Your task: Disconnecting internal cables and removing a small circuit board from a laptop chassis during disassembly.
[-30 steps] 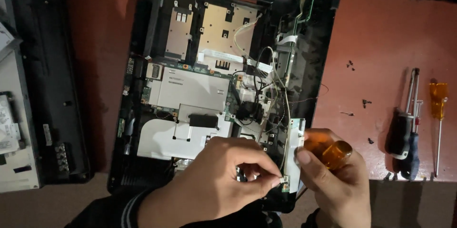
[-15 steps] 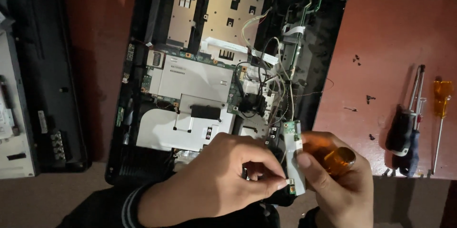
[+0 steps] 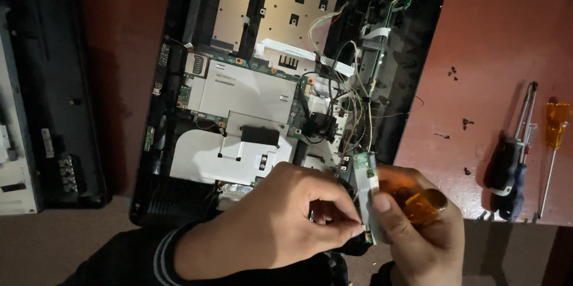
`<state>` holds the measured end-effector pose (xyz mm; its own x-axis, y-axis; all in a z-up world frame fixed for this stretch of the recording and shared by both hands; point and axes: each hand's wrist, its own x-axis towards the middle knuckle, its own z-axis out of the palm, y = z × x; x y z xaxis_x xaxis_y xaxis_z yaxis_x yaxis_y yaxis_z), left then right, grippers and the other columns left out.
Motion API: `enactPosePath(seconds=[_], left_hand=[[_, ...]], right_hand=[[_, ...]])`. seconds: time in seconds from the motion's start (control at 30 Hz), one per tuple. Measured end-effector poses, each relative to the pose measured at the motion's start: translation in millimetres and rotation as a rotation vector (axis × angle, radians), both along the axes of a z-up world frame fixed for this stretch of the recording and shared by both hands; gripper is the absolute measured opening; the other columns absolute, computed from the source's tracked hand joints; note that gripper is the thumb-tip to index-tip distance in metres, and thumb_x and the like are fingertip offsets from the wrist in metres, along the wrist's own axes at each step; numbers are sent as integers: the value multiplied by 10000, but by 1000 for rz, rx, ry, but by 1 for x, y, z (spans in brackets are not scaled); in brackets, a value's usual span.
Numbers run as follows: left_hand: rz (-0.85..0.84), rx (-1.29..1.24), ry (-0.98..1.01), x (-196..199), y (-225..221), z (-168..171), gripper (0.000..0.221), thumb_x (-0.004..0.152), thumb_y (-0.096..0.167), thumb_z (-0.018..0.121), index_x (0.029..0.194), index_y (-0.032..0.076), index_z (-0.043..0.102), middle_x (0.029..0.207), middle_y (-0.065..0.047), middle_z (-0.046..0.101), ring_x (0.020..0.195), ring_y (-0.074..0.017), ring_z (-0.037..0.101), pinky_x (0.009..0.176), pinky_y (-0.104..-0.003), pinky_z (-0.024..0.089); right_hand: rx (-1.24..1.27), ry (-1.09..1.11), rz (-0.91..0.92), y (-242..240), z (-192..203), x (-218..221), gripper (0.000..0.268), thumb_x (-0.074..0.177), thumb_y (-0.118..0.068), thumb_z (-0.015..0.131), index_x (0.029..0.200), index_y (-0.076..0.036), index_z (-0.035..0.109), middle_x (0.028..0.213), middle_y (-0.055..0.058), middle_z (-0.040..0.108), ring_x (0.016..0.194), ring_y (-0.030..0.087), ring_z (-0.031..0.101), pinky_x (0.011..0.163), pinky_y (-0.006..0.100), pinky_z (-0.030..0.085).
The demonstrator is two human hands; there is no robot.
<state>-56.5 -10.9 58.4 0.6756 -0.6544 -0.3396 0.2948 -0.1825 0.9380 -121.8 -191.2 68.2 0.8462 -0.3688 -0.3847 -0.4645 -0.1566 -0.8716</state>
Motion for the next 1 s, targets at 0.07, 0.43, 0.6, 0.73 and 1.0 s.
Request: enactPosePath(seconds=[0.07, 0.43, 0.6, 0.73, 1.0], left_hand=[[-3, -6, -6, 2, 1, 1, 52, 846, 139, 795, 796, 137, 779, 679, 43, 733, 605, -25, 591, 568, -227, 479], [-88, 67, 134, 7, 1, 5, 65, 867, 197, 787, 856, 134, 799, 723, 42, 751, 647, -45, 630, 610, -224, 499], [-119, 48, 180, 7, 3, 6, 145, 911, 175, 791, 788, 116, 741, 680, 23, 673, 617, -76, 569, 609, -253, 454], [-128, 43, 133, 4, 6, 6, 89, 924, 180, 760, 858, 121, 775, 727, 17, 741, 586, -72, 592, 554, -237, 462], [-65, -97, -30, -5, 9, 5, 14, 915, 124, 753, 906, 123, 764, 787, 12, 711, 680, -95, 619, 627, -252, 513]], right_hand=[[-22, -19, 13, 1, 0, 0, 320, 879, -239, 697, 1065, 13, 764, 612, 40, 555, 455, 117, 393, 417, 264, 255], [-152, -66, 9, 5, -2, -7, 303, 915, -171, 665, 1138, 24, 734, 709, 58, 668, 500, 103, 479, 465, 227, 323], [-313, -61, 71, 14, 3, -8, 268, 923, -200, 668, 1100, -16, 750, 751, 57, 680, 601, 120, 551, 549, 234, 381], [-299, -70, 44, 12, -2, -12, 295, 909, -245, 667, 1093, -25, 735, 665, 54, 660, 479, 131, 548, 420, 244, 403], [103, -202, -35, 1, -4, -2, 187, 992, -194, 586, 1047, -25, 646, 474, -68, 349, 327, 58, 277, 278, 239, 181]])
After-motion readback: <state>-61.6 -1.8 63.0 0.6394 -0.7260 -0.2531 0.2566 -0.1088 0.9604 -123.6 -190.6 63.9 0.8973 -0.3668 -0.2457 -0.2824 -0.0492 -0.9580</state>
